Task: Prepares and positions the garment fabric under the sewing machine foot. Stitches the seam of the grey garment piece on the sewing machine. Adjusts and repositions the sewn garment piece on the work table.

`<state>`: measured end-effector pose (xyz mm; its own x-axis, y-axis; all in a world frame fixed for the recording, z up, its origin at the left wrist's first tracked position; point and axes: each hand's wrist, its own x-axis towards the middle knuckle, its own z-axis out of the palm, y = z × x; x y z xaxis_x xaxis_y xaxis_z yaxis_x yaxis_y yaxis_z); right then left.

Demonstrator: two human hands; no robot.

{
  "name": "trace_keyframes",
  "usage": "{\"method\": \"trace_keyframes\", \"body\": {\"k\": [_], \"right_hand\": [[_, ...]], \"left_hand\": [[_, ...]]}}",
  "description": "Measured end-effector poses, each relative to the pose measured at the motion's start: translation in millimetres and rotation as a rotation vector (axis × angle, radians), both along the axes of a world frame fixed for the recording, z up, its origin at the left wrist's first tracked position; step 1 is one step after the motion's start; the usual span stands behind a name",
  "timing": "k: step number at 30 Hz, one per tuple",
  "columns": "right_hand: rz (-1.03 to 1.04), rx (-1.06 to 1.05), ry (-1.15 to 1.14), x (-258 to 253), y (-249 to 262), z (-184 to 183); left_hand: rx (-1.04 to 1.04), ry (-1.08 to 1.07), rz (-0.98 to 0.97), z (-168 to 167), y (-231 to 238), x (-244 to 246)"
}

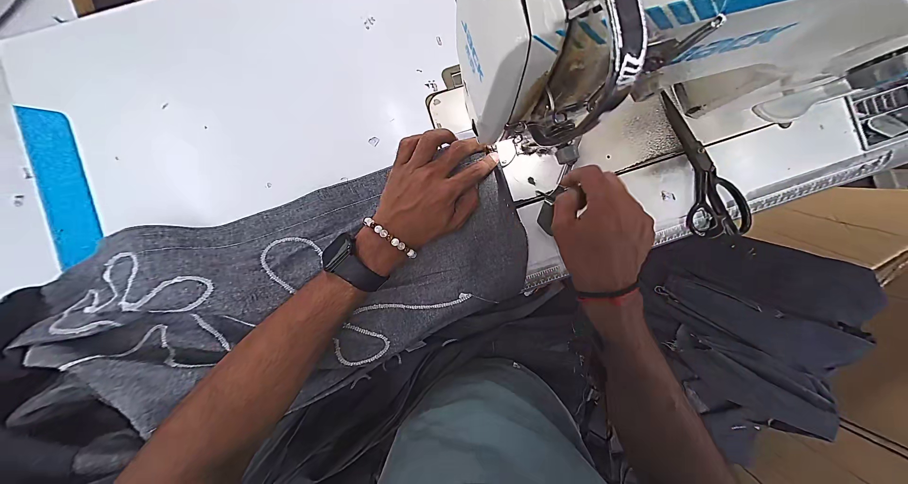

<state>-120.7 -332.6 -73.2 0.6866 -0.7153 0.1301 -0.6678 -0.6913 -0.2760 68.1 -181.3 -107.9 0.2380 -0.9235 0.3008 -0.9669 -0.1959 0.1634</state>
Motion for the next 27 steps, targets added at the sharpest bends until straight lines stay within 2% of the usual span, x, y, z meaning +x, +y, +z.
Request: {"method": "trace_keyframes", "body": {"k": [2,5,7,9,14,21,24,27], "right_hand": [[0.056,0.002,-0.110,-0.2,-1.5,-0.6],[0.199,0.246,-0.199,7.2,9.6,-4.7],[0.189,0.343,-0.190,15.3,19.0,-11.2],[0.156,0.278,-0.160,22.0,28.8,-16.0],[0.203,-0.053,-0.122,22.6,49.3,-31.5],[0.237,0.028,0.009,41.6,40.3,-15.3],[0.231,0.026,0.017,43.2,39.2,-14.8],[0.241,0.056,0.034,34.3,35.7,-12.9]], "left_hand": [[-0.007,0.000,-0.003,-0.9,-0.9,0.1],[-0.019,0.012,-0.007,-1.2,-0.4,0.1],[-0.020,0.015,-0.015,-1.2,0.6,0.7],[-0.010,0.007,-0.029,-1.1,0.9,1.3],[-0.004,0.010,0.016,0.8,2.4,-0.6],[-0.008,-0.068,0.114,-2.5,-9.7,16.5],[0.048,-0.096,0.136,2.7,-10.5,9.7],[0.067,0.025,0.117,5.7,-4.8,-12.6]]}}
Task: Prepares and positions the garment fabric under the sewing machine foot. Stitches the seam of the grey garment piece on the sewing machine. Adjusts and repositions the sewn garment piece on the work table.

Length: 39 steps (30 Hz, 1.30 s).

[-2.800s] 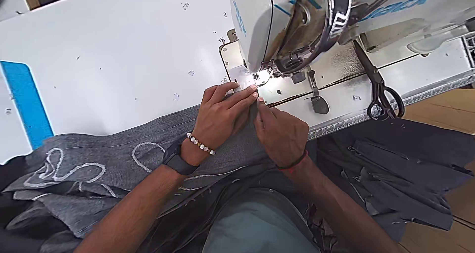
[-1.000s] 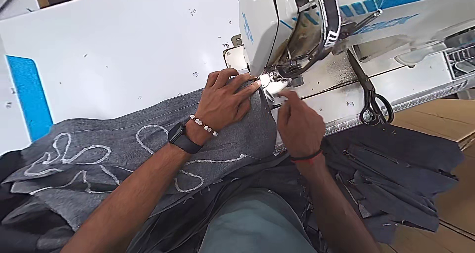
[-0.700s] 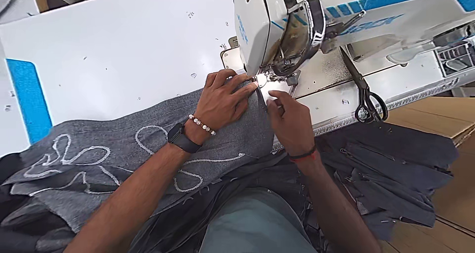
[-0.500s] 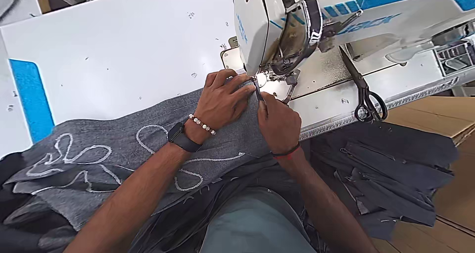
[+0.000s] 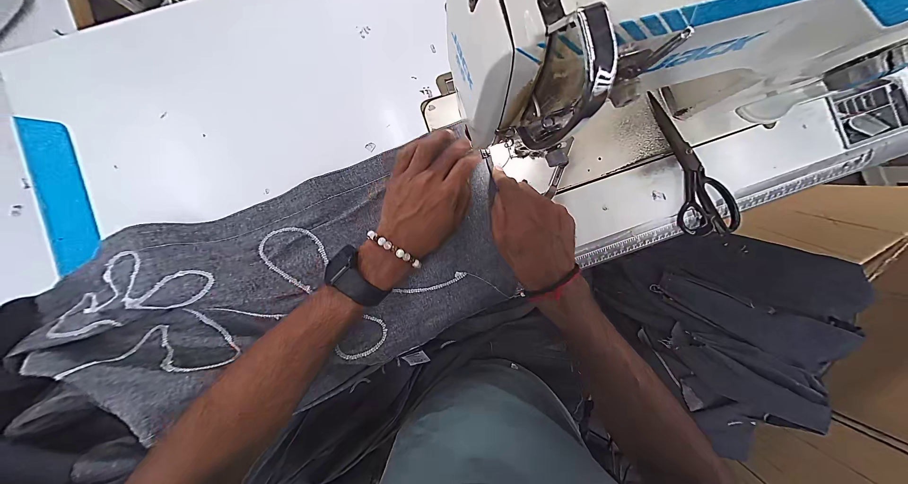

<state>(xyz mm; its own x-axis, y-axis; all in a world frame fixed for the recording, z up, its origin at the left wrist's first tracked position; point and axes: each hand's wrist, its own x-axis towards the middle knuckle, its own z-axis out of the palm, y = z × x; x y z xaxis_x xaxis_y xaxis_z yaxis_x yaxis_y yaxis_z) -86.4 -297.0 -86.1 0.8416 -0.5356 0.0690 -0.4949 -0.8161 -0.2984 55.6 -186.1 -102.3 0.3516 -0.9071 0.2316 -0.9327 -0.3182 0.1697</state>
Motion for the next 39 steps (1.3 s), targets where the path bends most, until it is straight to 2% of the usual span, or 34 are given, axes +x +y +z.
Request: {"method": "trace_keyframes", "body": {"k": [2,4,7,10,18,23,31,36,39], "right_hand": [[0.041,0.093,-0.027,-12.8,-8.4,4.3],[0.015,0.154,-0.116,-25.1,-21.9,9.3],[-0.054,0.069,-0.146,-37.9,-54.5,16.0],[0.012,0.115,-0.148,-43.6,-75.3,8.6],[0.164,-0.009,-0.401,-8.2,-29.4,-22.4],[0.302,-0.063,-0.385,-22.2,-14.5,-30.6],[0.200,-0.116,-0.382,-26.7,-5.8,-35.6],[0.098,-0.203,-0.409,-23.0,-1.0,-35.1],[0.041,-0.142,-0.442,-21.5,-1.7,-33.8]], "left_hand": [[0.000,0.140,-0.033,-0.2,8.5,-9.6],[0.008,0.187,-0.074,1.1,12.6,-9.4],[-0.044,0.161,-0.108,-8.0,11.4,0.8],[-0.056,0.136,-0.167,-11.7,13.6,14.2],[-0.050,0.107,-0.234,-11.2,13.2,26.8],[-0.065,0.088,-0.294,-13.4,11.8,37.0],[-0.042,0.035,-0.400,-7.4,7.8,59.4],[-0.025,0.033,-0.283,-7.8,4.1,44.4],[-0.019,0.059,-0.199,-7.2,5.0,23.3]]}}
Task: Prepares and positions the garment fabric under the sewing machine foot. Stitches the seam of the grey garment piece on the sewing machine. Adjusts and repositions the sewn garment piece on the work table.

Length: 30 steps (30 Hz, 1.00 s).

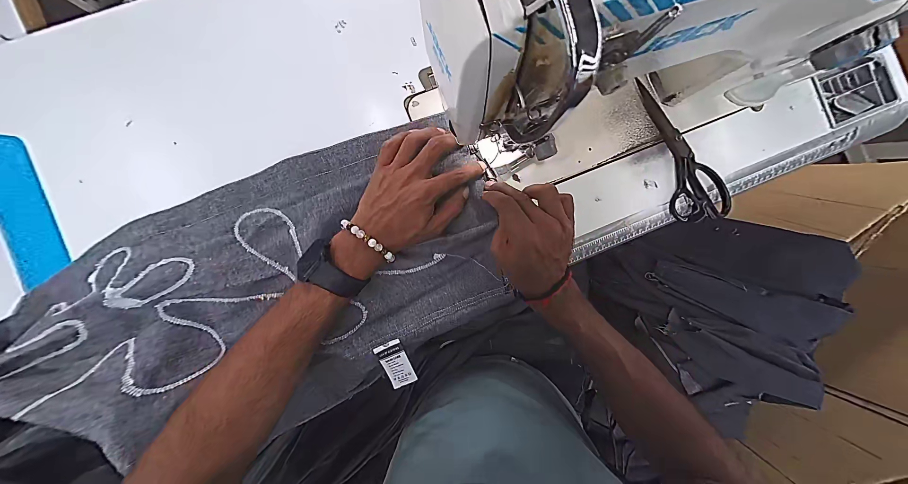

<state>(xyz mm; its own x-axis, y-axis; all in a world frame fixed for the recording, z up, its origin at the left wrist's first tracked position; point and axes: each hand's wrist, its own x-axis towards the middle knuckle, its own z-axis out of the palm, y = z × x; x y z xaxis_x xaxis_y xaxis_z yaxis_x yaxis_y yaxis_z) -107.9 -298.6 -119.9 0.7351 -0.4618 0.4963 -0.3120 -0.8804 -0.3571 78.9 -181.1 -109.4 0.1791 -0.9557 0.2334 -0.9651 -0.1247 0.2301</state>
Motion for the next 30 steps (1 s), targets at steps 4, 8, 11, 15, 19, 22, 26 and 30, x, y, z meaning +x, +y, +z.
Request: {"method": "trace_keyframes", "body": {"k": [4,8,11,15,19,22,26,30], "right_hand": [[-0.158,0.190,0.103,0.8,-11.0,6.7],[-0.075,0.227,0.257,18.2,-10.2,32.1],[-0.010,0.274,0.260,22.7,-6.3,45.7],[-0.079,0.622,0.199,0.1,12.9,35.4],[-0.087,0.818,0.090,-24.0,33.7,26.8],[-0.070,0.789,0.070,-27.5,30.7,26.2],[-0.066,0.710,0.094,-20.5,20.0,27.8],[-0.088,0.744,0.111,-14.9,12.4,29.3]], "left_hand": [[0.091,-0.026,0.165,0.6,1.6,-38.8],[0.108,-0.022,0.221,2.4,4.5,-50.3],[0.044,0.021,0.191,4.7,7.0,-44.1],[0.029,0.035,0.154,5.1,8.7,-41.1],[0.033,0.005,0.167,4.9,8.4,-44.0],[0.003,-0.048,0.172,4.8,7.0,-45.1],[-0.066,-0.133,0.162,0.7,2.3,-40.7],[-0.014,-0.144,0.167,6.1,2.2,-42.9]]}}
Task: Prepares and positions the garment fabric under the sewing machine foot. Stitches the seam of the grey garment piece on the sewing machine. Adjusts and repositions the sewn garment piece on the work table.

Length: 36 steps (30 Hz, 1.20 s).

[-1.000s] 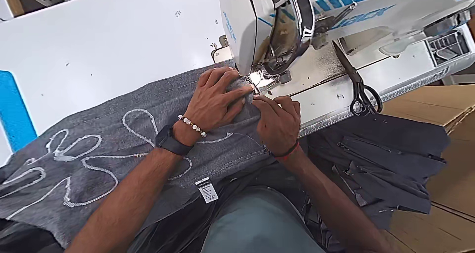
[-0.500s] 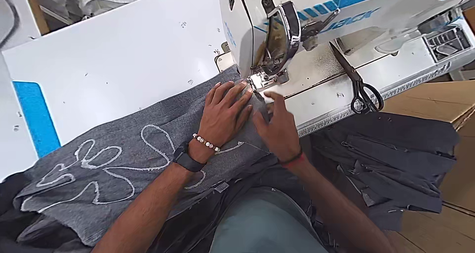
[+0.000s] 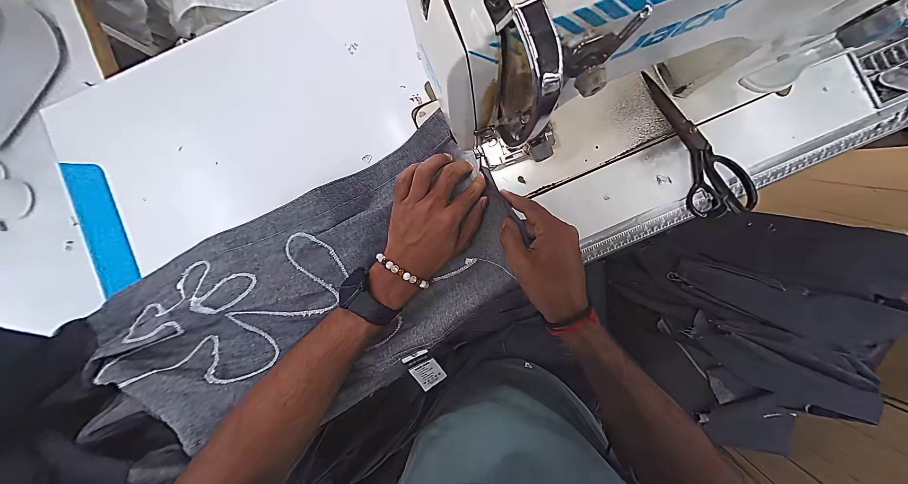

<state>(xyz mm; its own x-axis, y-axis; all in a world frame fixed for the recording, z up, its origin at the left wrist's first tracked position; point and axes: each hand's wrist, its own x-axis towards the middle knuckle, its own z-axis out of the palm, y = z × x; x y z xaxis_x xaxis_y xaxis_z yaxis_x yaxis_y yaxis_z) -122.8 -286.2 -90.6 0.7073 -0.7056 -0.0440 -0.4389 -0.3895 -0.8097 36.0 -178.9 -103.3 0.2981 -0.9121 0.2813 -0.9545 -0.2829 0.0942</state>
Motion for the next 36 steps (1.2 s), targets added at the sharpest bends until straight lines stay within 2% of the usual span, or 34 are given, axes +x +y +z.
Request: {"method": "trace_keyframes", "body": {"k": [6,10,17,21,24,27,30,33,36], "right_hand": [[-0.023,0.013,0.115,-7.6,11.0,11.7],[0.027,0.035,0.039,-22.0,16.6,17.9],[0.106,-0.305,0.117,-23.9,8.2,51.4],[0.264,-0.326,0.269,7.7,-17.6,73.4],[0.321,-0.314,0.386,32.5,-35.5,54.8],[0.228,-0.348,0.423,33.6,-38.6,38.0],[0.182,-0.316,0.429,1.5,-40.3,29.2],[0.349,-0.236,0.245,-54.5,-35.9,20.3],[0.545,-0.295,0.130,-91.6,8.0,18.0]], "left_hand": [[0.018,0.017,0.008,-0.4,2.1,0.3],[0.045,0.032,0.010,1.7,4.7,2.4],[0.005,0.028,-0.071,5.4,2.9,12.6],[-0.085,-0.007,-0.173,0.0,-1.9,28.1],[-0.048,0.038,-0.210,7.0,1.8,23.3],[-0.030,0.264,-0.173,8.0,7.0,19.2],[0.032,0.313,-0.148,3.0,17.2,17.9],[0.046,0.212,-0.082,-4.9,17.2,-1.1],[0.042,0.176,-0.022,-8.7,13.1,-17.8]]}}
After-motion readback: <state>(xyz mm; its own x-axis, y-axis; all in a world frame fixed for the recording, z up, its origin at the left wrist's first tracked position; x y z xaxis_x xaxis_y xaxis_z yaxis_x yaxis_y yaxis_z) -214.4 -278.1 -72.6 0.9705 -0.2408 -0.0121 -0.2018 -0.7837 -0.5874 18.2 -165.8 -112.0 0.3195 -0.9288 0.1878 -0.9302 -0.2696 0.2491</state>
